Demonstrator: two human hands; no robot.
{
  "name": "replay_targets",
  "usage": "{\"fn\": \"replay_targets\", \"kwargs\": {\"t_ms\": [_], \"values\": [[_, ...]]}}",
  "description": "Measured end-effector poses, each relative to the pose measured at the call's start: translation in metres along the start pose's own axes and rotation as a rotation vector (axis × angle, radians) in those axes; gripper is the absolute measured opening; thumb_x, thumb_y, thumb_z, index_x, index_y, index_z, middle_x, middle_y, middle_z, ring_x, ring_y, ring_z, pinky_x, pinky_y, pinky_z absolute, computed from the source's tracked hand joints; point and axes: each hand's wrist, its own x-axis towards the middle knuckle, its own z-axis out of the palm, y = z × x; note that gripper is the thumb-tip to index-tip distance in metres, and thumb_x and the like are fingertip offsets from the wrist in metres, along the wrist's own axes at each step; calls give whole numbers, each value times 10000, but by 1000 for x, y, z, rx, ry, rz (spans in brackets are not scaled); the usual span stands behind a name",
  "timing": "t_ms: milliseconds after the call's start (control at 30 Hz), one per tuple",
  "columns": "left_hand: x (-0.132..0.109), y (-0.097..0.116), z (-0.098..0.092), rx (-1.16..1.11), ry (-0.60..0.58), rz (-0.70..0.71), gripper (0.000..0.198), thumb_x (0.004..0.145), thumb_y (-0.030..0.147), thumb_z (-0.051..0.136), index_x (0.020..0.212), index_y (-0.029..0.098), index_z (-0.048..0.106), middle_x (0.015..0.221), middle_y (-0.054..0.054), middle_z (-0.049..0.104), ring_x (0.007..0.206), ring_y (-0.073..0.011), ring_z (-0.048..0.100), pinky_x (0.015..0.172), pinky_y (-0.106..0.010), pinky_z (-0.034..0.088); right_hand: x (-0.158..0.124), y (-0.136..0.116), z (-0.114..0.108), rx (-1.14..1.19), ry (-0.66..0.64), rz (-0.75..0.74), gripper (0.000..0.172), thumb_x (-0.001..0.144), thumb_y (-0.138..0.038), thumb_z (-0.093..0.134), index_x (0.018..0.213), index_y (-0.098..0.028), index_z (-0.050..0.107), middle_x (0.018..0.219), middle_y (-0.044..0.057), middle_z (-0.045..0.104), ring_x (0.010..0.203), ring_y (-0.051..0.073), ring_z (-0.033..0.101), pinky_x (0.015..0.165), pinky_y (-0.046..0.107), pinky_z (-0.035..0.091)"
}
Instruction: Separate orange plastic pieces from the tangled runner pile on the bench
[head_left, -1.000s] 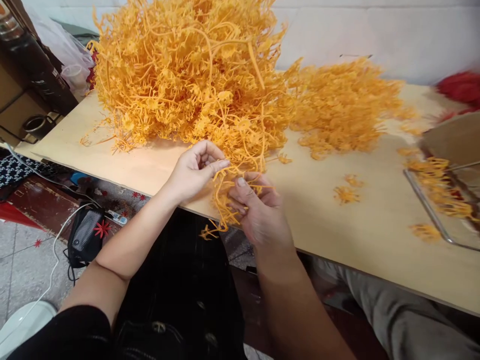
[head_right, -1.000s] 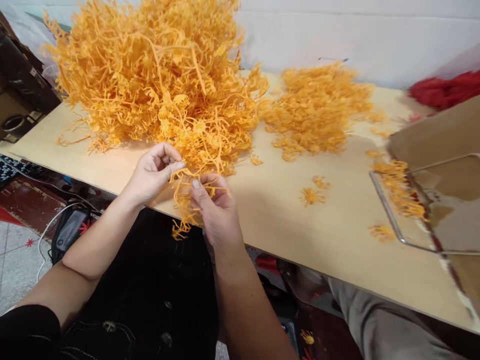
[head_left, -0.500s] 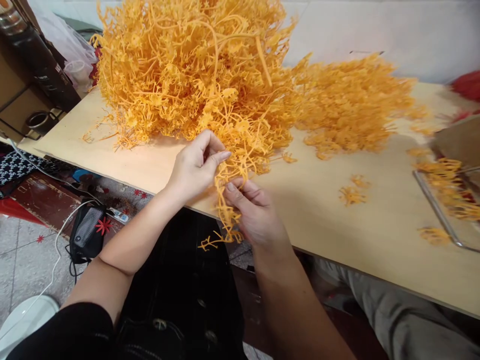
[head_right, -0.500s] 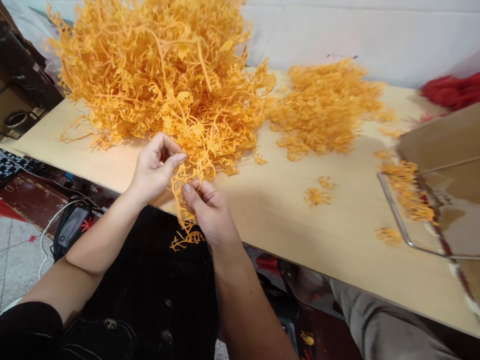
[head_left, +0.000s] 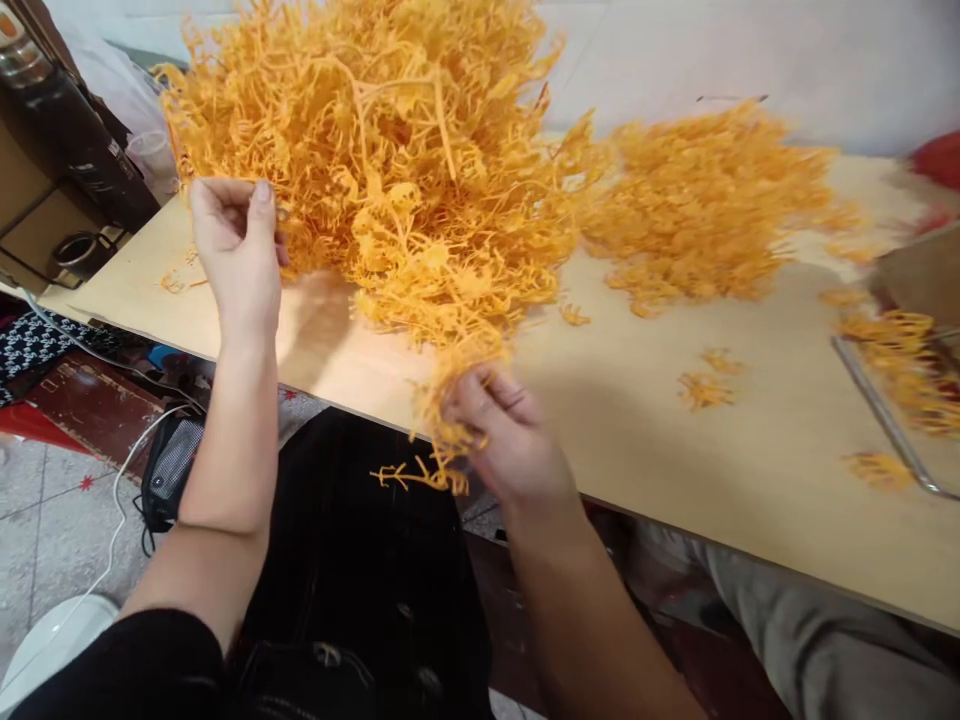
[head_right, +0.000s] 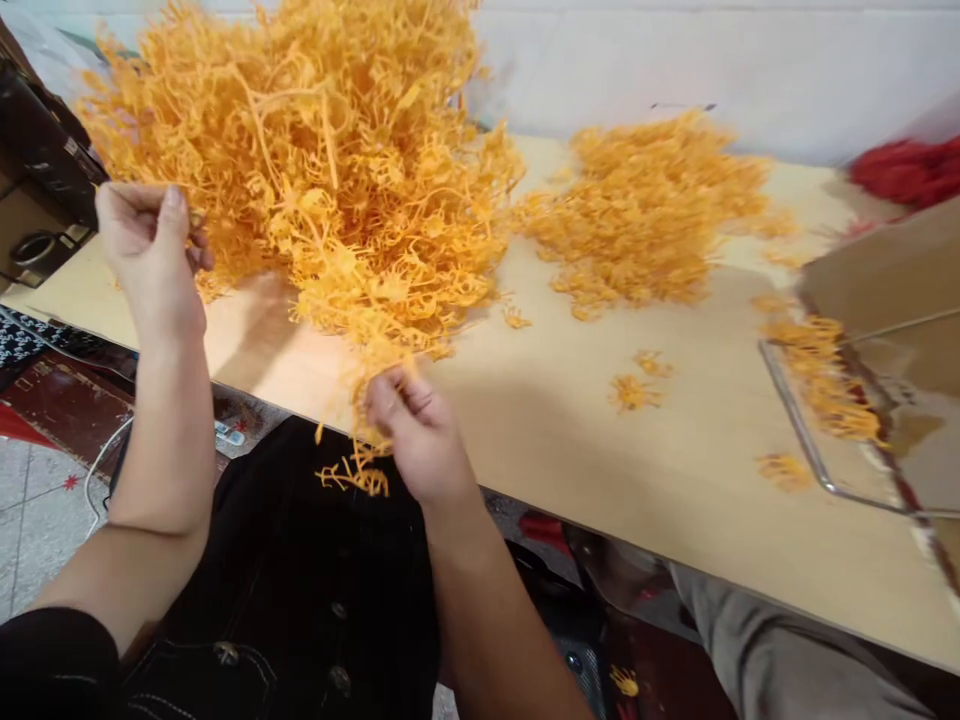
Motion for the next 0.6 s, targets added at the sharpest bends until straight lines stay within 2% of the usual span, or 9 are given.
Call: {"fn": "replay_targets", "kwargs": {"t_ms": [33, 67, 133, 167, 233, 300, 433, 500, 600], "values": [[-7, 14, -2, -32, 15, -41, 256, 854, 478, 440, 915, 239, 372, 786, 22, 467, 579, -42, 417, 495, -218, 359, 3, -1, -1, 37, 77, -5, 373, 659, -473, 665, 643, -188, 425, 533, -62, 359, 421, 28, 285, 342, 155, 209], [-18, 30, -2, -36, -49, -72, 227, 862, 442, 446, 940, 237, 387, 777, 16, 487, 573, -51, 440, 483, -222, 359, 7, -3, -2, 63, 136, -9, 376, 644, -465, 677, 654, -193, 418, 547, -62, 359, 423, 27, 285, 334, 152, 199], [-42, 65, 4, -22, -273, -142, 141, 886, 328, 408, 966, 215, 435, 745, 1, 520, 598, -77, 498, 495, -236, 387, 14, -5, 0, 81, 183, -6, 373, 631, -442, 689, 660, -198, 409, 561, -61, 361, 431, 28, 295, 332, 150, 203], [-53, 79, 9, -24, -383, -128, 106, 879, 260, 396, 927, 201, 471, 734, -3, 531, 612, -82, 514, 510, -238, 403, 16, -6, 1, 82, 180, -2, 368, 634, -434, 687, 658, -197, 407, 562, -60, 366, 438, 30, 305, 340, 151, 219], [-71, 97, 17, -19, -586, -71, 160, 827, 129, 376, 792, 177, 525, 723, -13, 550, 661, -95, 537, 567, -245, 437, 18, -5, 4, 94, 160, 6, 365, 642, -424, 684, 647, -193, 401, 559, -59, 372, 451, 31, 320, 360, 153, 250], [-82, 101, 24, 23, -693, -29, 205, 762, 56, 369, 724, 165, 539, 720, -18, 561, 697, -106, 542, 618, -250, 453, 18, -4, 4, 123, 163, -2, 365, 634, -412, 692, 649, -192, 402, 555, -62, 364, 460, 32, 326, 377, 155, 271], [-91, 87, 35, 161, -750, -78, 220, 750, 59, 389, 871, 152, 547, 730, -21, 577, 675, -121, 528, 632, -264, 449, 18, -5, 0, 141, 177, -14, 380, 617, -408, 701, 658, -200, 385, 541, -71, 308, 447, 37, 308, 365, 162, 249], [-93, 82, 39, 205, -797, -94, 147, 791, 168, 449, 905, 144, 539, 735, -28, 573, 659, -130, 513, 620, -274, 437, 18, -5, -2, 153, 161, -22, 386, 618, -406, 704, 646, -198, 380, 532, -73, 297, 437, 34, 308, 363, 162, 251], [-95, 76, 45, 267, -820, -104, 263, 790, 398, 525, 848, 142, 545, 697, -23, 543, 631, -131, 478, 595, -273, 399, 17, -5, -1, 194, 145, -39, 366, 624, -384, 711, 640, -192, 399, 511, -76, 324, 426, 28, 314, 366, 156, 264]]}}
